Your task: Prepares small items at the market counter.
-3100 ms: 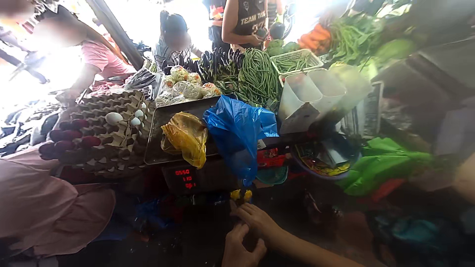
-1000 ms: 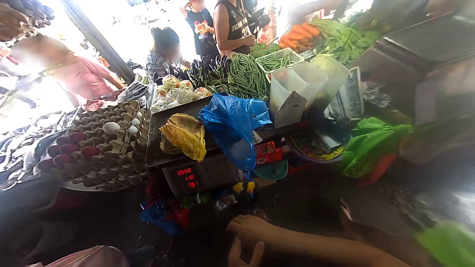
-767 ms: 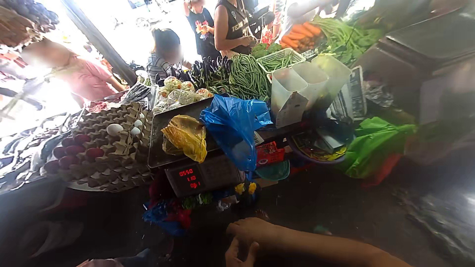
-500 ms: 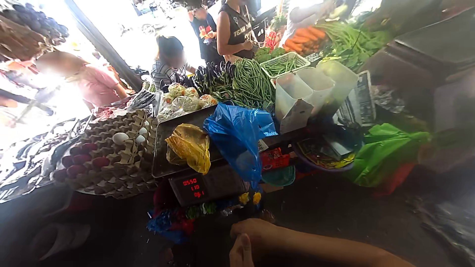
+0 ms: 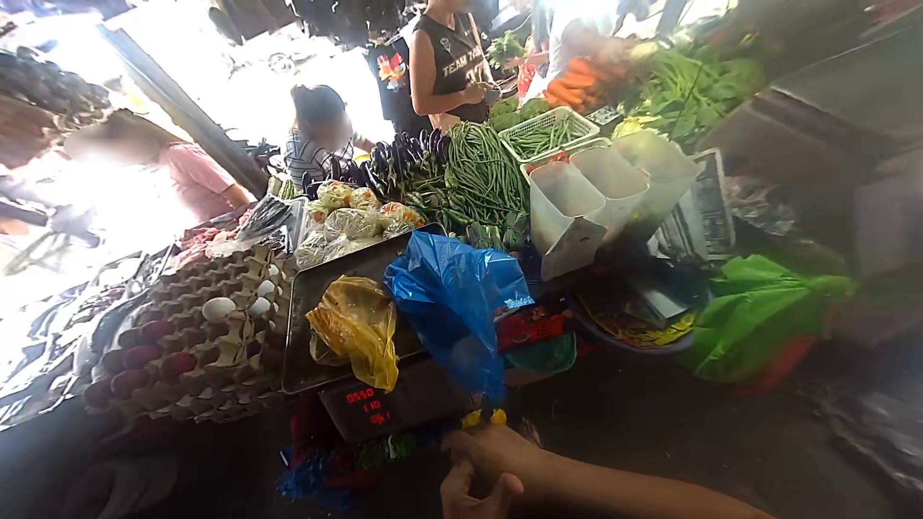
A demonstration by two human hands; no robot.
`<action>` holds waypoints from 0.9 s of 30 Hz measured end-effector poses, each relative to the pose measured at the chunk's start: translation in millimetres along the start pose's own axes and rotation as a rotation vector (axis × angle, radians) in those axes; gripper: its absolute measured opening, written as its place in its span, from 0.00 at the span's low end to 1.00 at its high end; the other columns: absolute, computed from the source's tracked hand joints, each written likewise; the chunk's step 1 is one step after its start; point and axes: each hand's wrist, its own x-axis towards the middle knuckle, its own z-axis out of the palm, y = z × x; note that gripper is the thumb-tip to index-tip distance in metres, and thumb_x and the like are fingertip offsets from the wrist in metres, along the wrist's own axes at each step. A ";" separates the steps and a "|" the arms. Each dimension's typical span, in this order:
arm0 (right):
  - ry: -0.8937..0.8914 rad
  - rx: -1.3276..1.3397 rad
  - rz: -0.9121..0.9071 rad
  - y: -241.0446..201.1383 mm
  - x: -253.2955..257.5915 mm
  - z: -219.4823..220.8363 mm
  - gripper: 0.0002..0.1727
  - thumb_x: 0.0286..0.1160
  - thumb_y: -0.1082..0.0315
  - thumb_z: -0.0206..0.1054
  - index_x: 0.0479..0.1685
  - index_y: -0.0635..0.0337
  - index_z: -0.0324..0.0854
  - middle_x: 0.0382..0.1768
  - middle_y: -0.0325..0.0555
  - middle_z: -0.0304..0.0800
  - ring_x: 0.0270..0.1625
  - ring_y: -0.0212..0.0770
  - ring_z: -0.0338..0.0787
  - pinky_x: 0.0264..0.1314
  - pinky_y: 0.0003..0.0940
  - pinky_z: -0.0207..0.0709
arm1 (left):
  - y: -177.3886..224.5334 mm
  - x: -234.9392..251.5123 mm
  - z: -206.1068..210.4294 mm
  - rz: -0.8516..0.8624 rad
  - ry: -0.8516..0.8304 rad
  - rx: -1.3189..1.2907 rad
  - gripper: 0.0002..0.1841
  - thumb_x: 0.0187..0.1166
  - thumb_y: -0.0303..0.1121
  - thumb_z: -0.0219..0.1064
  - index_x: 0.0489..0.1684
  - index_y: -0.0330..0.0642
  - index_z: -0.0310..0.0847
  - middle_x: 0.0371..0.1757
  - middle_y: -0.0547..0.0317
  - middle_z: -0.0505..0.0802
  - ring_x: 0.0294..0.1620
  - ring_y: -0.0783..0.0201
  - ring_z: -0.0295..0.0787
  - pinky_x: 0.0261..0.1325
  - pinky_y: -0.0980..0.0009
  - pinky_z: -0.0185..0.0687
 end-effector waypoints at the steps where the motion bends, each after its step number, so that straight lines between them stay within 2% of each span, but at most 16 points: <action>1: 0.064 0.005 -0.039 2.9 -2.2 -2.7 0.14 0.78 0.75 0.65 0.60 0.61 0.82 0.44 0.51 0.94 0.49 0.49 0.95 0.57 0.48 0.88 | -2.6 4.3 1.5 0.070 -0.027 0.018 0.27 0.60 0.54 0.83 0.31 0.32 0.91 0.34 0.59 0.95 0.40 0.74 0.92 0.52 0.73 0.89; 3: 0.135 0.010 -0.024 5.0 -3.7 -10.7 0.13 0.81 0.72 0.63 0.60 0.60 0.83 0.46 0.51 0.96 0.51 0.47 0.96 0.61 0.46 0.87 | 0.8 14.8 5.5 0.175 -0.083 0.061 0.37 0.60 0.66 0.77 0.33 0.31 0.91 0.37 0.55 0.96 0.45 0.72 0.92 0.59 0.70 0.86; 4: 0.157 -0.003 -0.006 6.1 -4.0 -15.7 0.13 0.82 0.71 0.62 0.60 0.59 0.84 0.47 0.51 0.96 0.52 0.47 0.96 0.62 0.46 0.87 | 3.2 19.3 7.7 0.196 -0.113 0.093 0.40 0.59 0.69 0.75 0.37 0.29 0.90 0.40 0.52 0.96 0.49 0.68 0.92 0.63 0.66 0.84; 5: 0.183 -0.032 -0.008 8.9 -4.0 -19.5 0.13 0.83 0.70 0.62 0.60 0.59 0.85 0.46 0.50 0.97 0.52 0.47 0.97 0.62 0.45 0.86 | 4.9 22.6 11.0 0.206 -0.119 0.138 0.40 0.59 0.68 0.77 0.38 0.28 0.90 0.43 0.49 0.96 0.51 0.65 0.92 0.66 0.63 0.84; 6: 0.214 -0.069 -0.028 12.0 -3.3 -21.8 0.12 0.82 0.70 0.63 0.58 0.60 0.86 0.44 0.49 0.97 0.50 0.47 0.97 0.61 0.45 0.86 | 4.4 24.8 15.6 0.199 -0.090 0.174 0.36 0.59 0.62 0.80 0.38 0.28 0.91 0.44 0.48 0.96 0.52 0.64 0.93 0.66 0.62 0.84; 8: 0.202 -0.085 -0.053 19.3 -3.1 -25.1 0.12 0.79 0.70 0.66 0.57 0.59 0.85 0.42 0.49 0.95 0.47 0.48 0.95 0.57 0.46 0.87 | 3.8 27.0 25.9 0.127 -0.015 0.133 0.25 0.57 0.48 0.86 0.35 0.31 0.91 0.43 0.53 0.96 0.51 0.69 0.91 0.64 0.68 0.86; 10: 0.130 -0.009 -0.006 22.0 -3.7 -28.0 0.14 0.79 0.71 0.65 0.60 0.61 0.85 0.42 0.54 0.96 0.46 0.52 0.96 0.54 0.52 0.87 | 2.9 28.9 34.4 0.096 0.046 0.074 0.21 0.56 0.40 0.87 0.33 0.28 0.89 0.38 0.54 0.95 0.43 0.74 0.92 0.55 0.74 0.88; 12: 0.076 0.005 -0.002 28.7 -3.5 -25.2 0.15 0.79 0.71 0.64 0.62 0.60 0.84 0.41 0.54 0.96 0.44 0.52 0.96 0.53 0.53 0.87 | 6.9 28.2 37.2 0.043 0.059 0.016 0.20 0.57 0.36 0.86 0.34 0.27 0.88 0.35 0.58 0.95 0.38 0.77 0.92 0.51 0.77 0.89; 14: 0.030 -0.019 -0.049 36.4 -1.6 -22.7 0.17 0.74 0.72 0.67 0.62 0.59 0.82 0.37 0.52 0.94 0.41 0.51 0.95 0.47 0.53 0.88 | 5.3 27.0 38.8 0.005 0.079 -0.036 0.18 0.58 0.32 0.86 0.36 0.27 0.87 0.34 0.61 0.95 0.37 0.78 0.92 0.50 0.77 0.89; 17: -0.046 -0.058 -0.042 42.1 -0.4 -21.6 0.20 0.72 0.72 0.69 0.64 0.60 0.80 0.35 0.53 0.92 0.39 0.54 0.95 0.45 0.54 0.87 | 1.5 26.7 40.6 -0.042 0.079 -0.084 0.18 0.58 0.28 0.85 0.39 0.25 0.87 0.36 0.59 0.96 0.39 0.76 0.93 0.53 0.75 0.90; 19: -0.086 -0.175 0.020 42.8 -1.2 -23.7 0.19 0.74 0.73 0.66 0.64 0.63 0.81 0.34 0.57 0.92 0.38 0.57 0.95 0.43 0.55 0.87 | -3.8 27.7 41.8 -0.105 0.025 -0.109 0.24 0.58 0.30 0.87 0.47 0.22 0.84 0.40 0.54 0.96 0.42 0.72 0.94 0.56 0.71 0.90; 21: -0.154 -0.252 0.040 36.5 -3.1 -29.0 0.19 0.78 0.75 0.62 0.68 0.65 0.80 0.43 0.63 0.93 0.49 0.61 0.95 0.52 0.56 0.86 | -8.7 25.2 42.9 -0.196 -0.014 -0.069 0.31 0.56 0.34 0.89 0.53 0.22 0.80 0.43 0.54 0.95 0.45 0.72 0.93 0.58 0.71 0.89; 23: -0.054 -0.335 -0.123 38.4 -7.6 -26.2 0.20 0.80 0.76 0.61 0.70 0.60 0.81 0.54 0.58 0.94 0.59 0.57 0.94 0.61 0.51 0.86 | -16.7 22.2 44.5 -0.269 -0.049 -0.026 0.35 0.55 0.39 0.90 0.55 0.24 0.79 0.44 0.58 0.95 0.46 0.75 0.93 0.57 0.74 0.90; 25: 0.045 -0.377 -0.272 42.3 -9.1 -25.0 0.25 0.82 0.75 0.60 0.79 0.52 0.75 0.59 0.53 0.91 0.63 0.52 0.92 0.65 0.46 0.85 | -13.7 21.0 47.6 -0.298 -0.088 -0.095 0.35 0.52 0.37 0.91 0.55 0.26 0.78 0.45 0.60 0.95 0.47 0.75 0.93 0.59 0.72 0.90; 27: 0.045 -0.333 -0.290 41.6 -10.2 -29.4 0.30 0.85 0.74 0.58 0.87 0.50 0.66 0.63 0.53 0.89 0.64 0.51 0.91 0.66 0.45 0.83 | -5.1 23.4 48.2 -0.260 -0.131 -0.146 0.33 0.52 0.34 0.91 0.54 0.27 0.79 0.45 0.60 0.96 0.49 0.73 0.94 0.62 0.69 0.90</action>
